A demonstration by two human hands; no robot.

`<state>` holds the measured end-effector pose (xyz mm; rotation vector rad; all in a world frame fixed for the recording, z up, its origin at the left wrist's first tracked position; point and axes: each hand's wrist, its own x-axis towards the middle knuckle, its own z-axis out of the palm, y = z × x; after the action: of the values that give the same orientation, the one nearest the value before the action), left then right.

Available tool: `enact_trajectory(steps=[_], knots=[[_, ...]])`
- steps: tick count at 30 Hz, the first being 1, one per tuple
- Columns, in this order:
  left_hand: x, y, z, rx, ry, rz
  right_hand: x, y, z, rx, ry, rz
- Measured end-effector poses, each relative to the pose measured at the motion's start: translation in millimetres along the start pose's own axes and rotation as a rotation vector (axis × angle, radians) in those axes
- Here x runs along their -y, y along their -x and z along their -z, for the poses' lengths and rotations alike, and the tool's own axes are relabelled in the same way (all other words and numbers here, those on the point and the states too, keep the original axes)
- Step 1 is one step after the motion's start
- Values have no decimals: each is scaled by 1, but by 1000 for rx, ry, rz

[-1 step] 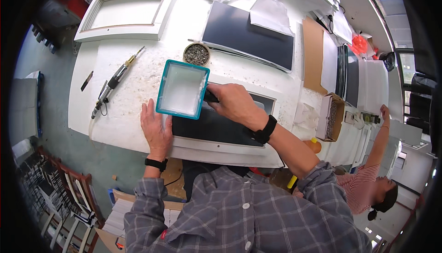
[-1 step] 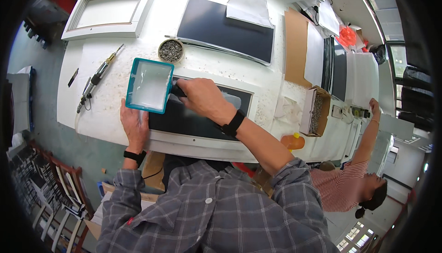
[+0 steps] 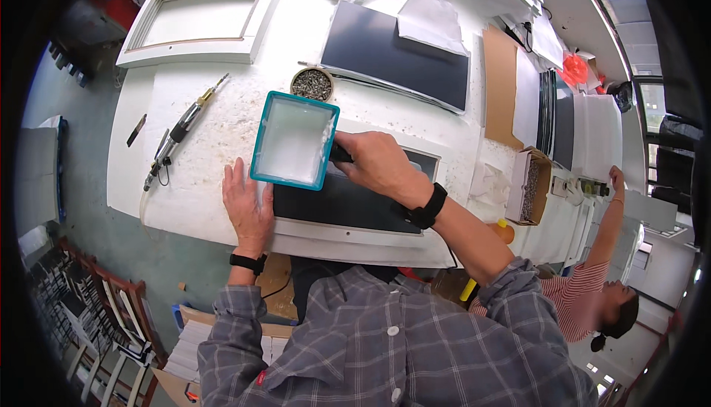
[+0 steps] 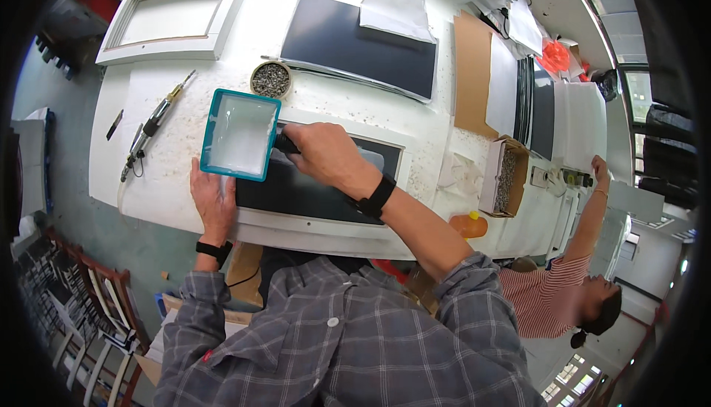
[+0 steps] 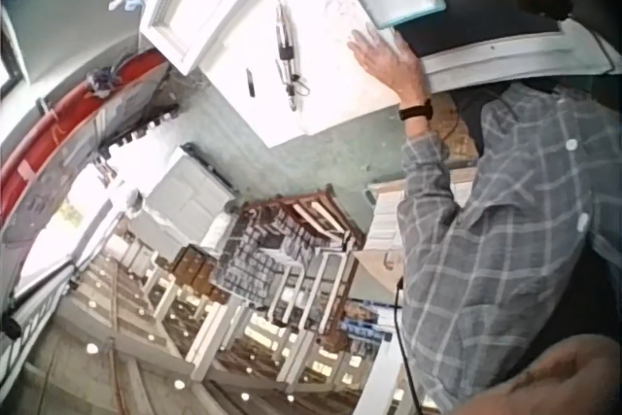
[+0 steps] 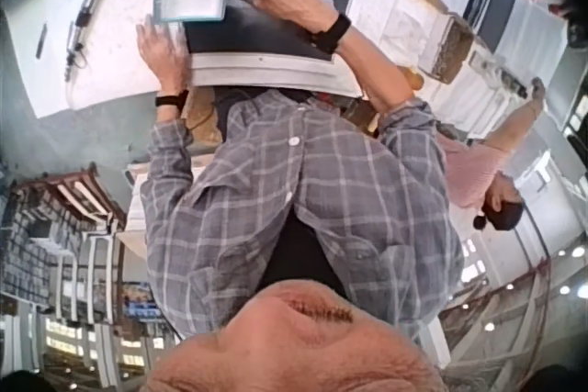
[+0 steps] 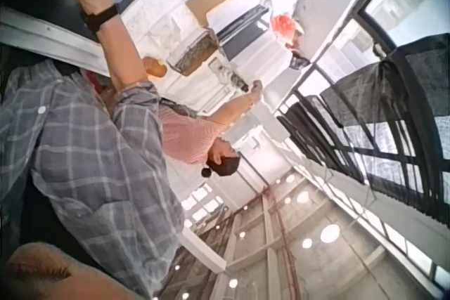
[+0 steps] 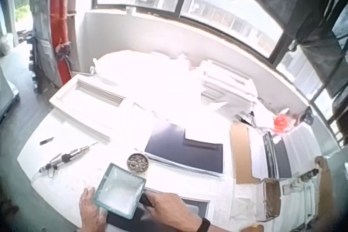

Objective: The person uses a pneumatic screwdriver to fasten screws into a white rectangular frame on a workbench. They then move to a stack of white panels, pick one up, and return to the bench to place a black mesh screen into the frame. The person applies a white substance to the screen using a small container and places a white cover panel over the assembly, securing it with the screwdriver.

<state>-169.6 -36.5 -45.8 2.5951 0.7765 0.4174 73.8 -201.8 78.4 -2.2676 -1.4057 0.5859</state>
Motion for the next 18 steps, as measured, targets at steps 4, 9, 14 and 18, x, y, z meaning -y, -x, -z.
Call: enact_trajectory(steps=[4,9,14,18], knots=[[7,5,-4,-37,-34,-15,-15,52,55,49,54,-95],[8,5,-9,-67,-18,-33,-50,163,91,136,108,-336],[10,6,-10,-84,-31,-45,-57,229,80,133,107,-376],[9,5,-10,-94,-35,-46,-58,247,71,169,135,-390]])
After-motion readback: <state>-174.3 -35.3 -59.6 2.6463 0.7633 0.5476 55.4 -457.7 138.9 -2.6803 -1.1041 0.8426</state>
